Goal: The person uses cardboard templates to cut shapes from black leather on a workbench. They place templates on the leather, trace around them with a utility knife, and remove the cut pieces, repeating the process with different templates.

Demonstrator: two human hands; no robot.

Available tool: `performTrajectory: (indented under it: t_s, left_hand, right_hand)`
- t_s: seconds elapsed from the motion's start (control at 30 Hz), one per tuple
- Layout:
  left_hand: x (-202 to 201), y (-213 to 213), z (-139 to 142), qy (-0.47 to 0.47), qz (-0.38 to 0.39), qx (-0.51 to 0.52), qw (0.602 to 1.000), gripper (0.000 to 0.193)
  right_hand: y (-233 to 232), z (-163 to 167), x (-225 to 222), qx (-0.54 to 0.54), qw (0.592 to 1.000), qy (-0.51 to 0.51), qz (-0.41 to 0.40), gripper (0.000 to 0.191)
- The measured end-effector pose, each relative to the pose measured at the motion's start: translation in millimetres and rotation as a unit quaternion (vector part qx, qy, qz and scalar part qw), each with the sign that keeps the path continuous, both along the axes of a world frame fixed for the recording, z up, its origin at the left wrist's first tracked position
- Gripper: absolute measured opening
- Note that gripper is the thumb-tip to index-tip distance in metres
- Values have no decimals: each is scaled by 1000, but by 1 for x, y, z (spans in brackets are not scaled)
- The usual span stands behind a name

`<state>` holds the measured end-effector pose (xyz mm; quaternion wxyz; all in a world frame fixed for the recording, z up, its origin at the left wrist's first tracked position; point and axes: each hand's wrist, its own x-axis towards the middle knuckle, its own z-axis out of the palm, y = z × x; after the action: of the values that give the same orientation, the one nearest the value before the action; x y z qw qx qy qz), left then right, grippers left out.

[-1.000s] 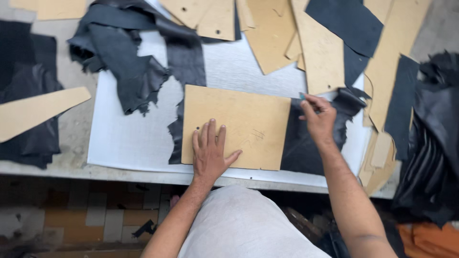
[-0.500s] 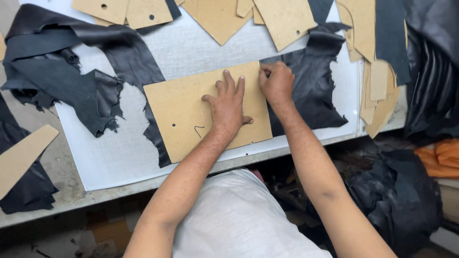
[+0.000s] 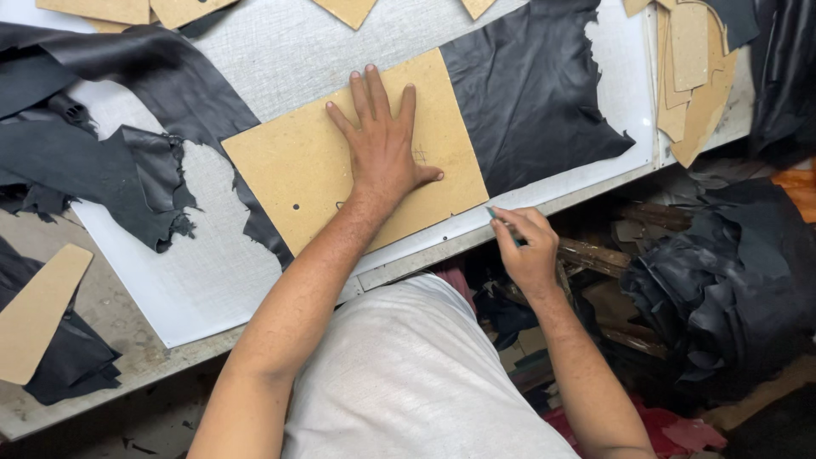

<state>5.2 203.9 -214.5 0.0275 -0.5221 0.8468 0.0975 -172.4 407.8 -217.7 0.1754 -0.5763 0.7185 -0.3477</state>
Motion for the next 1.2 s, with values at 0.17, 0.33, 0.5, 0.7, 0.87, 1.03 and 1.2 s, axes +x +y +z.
performTrajectory:
  t_s: [0.17, 0.33, 0.5, 0.7, 0.87, 1.03, 1.2]
  left_hand:
    - [8, -5, -6, 53, -8, -1, 999, 140]
    - [7, -7, -10, 67, 2, -1, 998, 139]
    - [9, -7, -17, 76, -7, -17, 997, 139]
    - [28, -9, -9, 97, 17, -58, 993, 147]
    - [50, -28, 49, 179, 47, -40, 982, 122]
    - [66, -13, 143, 245, -28, -243, 938, 46]
    - [56, -4, 166, 260, -63, -358, 895, 24]
  right_hand:
    - [-1, -21, 31, -27, 998, 8, 63, 18]
    - [-1, -31, 35, -31, 998, 24, 39, 18]
    - [1, -33, 48, 1, 992, 123, 2, 16]
    - [5, -19, 33, 13, 993, 111, 49, 17]
    - [11, -7, -7, 90, 974, -189, -92, 26]
    - [14, -10, -28, 255, 933, -220, -124, 30]
    - [-11, -15, -16, 72, 991, -104, -32, 27]
